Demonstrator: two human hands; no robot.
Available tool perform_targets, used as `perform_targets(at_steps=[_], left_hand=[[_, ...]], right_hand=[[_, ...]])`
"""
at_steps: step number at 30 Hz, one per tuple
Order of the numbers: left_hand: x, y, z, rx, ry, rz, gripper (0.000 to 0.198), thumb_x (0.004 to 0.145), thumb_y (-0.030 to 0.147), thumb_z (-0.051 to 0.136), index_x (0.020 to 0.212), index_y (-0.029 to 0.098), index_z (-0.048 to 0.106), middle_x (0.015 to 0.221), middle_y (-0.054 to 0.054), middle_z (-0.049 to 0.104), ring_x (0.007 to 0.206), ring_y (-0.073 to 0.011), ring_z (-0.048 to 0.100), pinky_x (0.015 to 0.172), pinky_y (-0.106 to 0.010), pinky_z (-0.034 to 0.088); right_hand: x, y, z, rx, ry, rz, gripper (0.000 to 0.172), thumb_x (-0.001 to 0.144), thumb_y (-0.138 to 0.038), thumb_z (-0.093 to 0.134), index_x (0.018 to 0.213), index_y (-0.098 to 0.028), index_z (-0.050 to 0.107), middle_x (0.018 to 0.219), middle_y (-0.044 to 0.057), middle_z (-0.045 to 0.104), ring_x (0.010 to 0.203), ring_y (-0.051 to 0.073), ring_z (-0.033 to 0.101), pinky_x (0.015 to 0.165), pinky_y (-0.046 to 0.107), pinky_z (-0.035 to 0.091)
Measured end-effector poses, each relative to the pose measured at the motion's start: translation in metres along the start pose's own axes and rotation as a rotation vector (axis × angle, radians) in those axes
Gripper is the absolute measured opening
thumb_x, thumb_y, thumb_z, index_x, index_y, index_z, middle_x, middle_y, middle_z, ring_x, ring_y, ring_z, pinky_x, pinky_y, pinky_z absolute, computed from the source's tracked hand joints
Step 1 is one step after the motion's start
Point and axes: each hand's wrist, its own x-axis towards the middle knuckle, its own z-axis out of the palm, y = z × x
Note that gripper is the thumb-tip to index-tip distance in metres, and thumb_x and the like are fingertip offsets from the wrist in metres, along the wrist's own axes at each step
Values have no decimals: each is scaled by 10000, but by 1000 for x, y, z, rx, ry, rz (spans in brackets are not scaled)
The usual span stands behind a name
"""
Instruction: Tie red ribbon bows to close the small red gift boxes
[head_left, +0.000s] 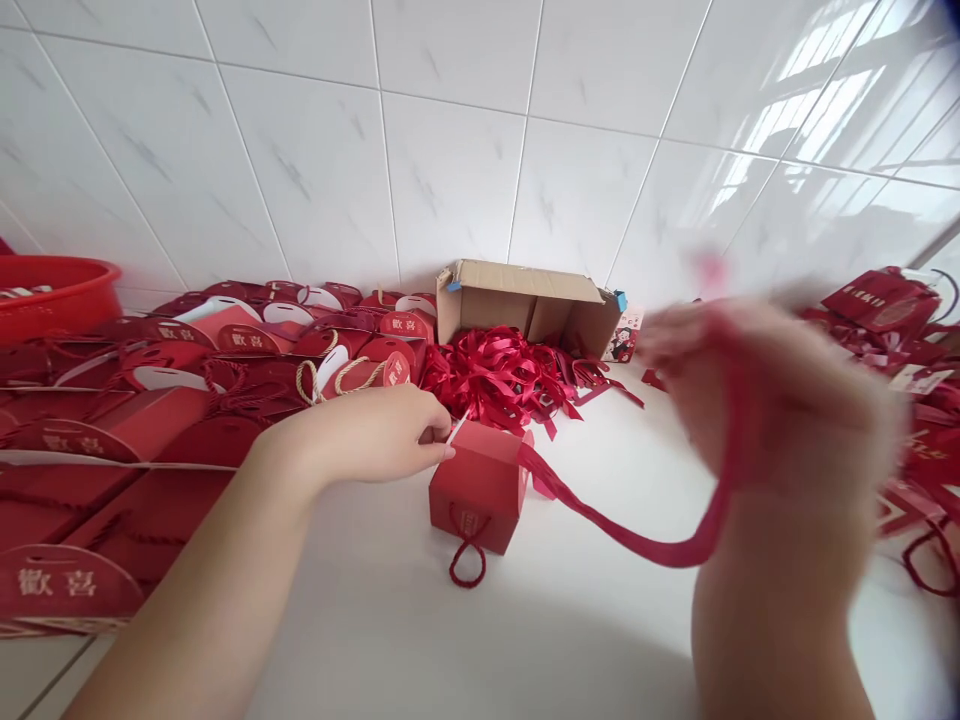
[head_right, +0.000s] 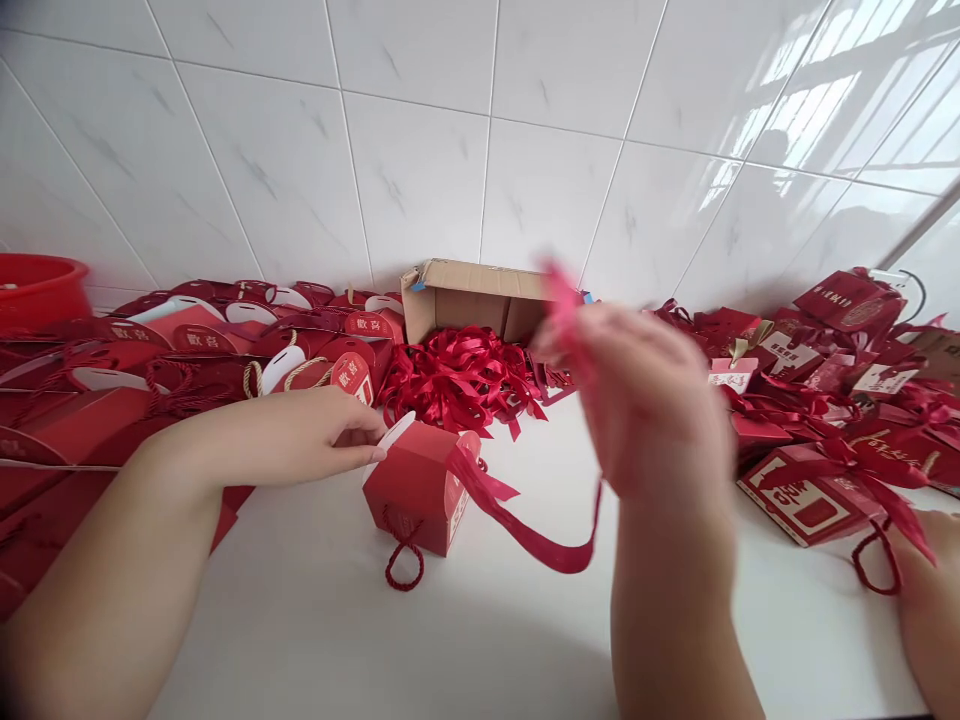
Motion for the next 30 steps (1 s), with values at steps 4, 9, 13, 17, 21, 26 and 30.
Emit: perform_targets(at_steps=[4, 9, 13, 17, 21, 26, 30], left_hand=[[3, 0, -1, -29, -46, -54, 266, 818, 413, 505, 640, 230, 581, 651, -50, 593, 522, -182, 495, 470, -296, 276], [5, -2, -3, -57, -82, -111, 239, 814, 394, 492, 678, 223, 588, 709, -58, 618, 534, -178, 487, 472, -290, 309], [6, -4, -4, -72, -120, -106, 251, 823, 405, 481, 750, 220, 634, 749, -65, 646, 564, -186, 509, 481, -290, 326], [7, -7, -4, -79, -136, -106, 317, 854, 448, 436, 787, 226, 652, 747, -59, 639, 550, -178, 498, 492, -287, 338], [6, -5, -4, -73, -129, -89, 330, 868, 453, 422, 788, 226, 649, 773, -68, 653, 613, -197, 546, 519, -284, 351], [5, -1, -5, -55, -106, -79, 312, 861, 423, 435, 751, 215, 639, 744, -75, 643, 627, -207, 556, 512, -285, 341], [6, -2, -5, -65, -114, -62, 281, 852, 408, 456, 716, 214, 608, 718, -54, 627, 597, -190, 531, 505, -278, 347]], right_hand=[[21, 7, 59, 19, -271, 169, 220, 776, -286, 601, 574, -200, 598, 977, 57, 674, 987, 263, 620, 798, 377, 459], [22, 31, 92, -129, -486, 327, 350, 772, -276, 515, 472, -186, 360, 862, 42, 616, 918, 225, 571, 757, 337, 400], [23, 38, 95, -159, -501, 341, 337, 757, -291, 520, 476, -191, 362, 707, 15, 537, 765, 175, 525, 727, 316, 384], [23, 37, 95, -177, -540, 364, 333, 745, -302, 525, 479, -193, 356, 649, -11, 479, 615, 129, 434, 637, 295, 358], [22, 38, 97, -204, -555, 390, 325, 750, -292, 515, 483, -187, 363, 694, -7, 512, 571, 109, 393, 599, 294, 325], [22, 42, 99, -173, -559, 398, 283, 754, -298, 516, 513, -180, 428, 801, 10, 575, 603, 113, 427, 594, 291, 312], [20, 42, 99, -100, -548, 399, 251, 743, -320, 540, 542, -179, 491, 863, 23, 597, 641, 127, 463, 584, 287, 321]])
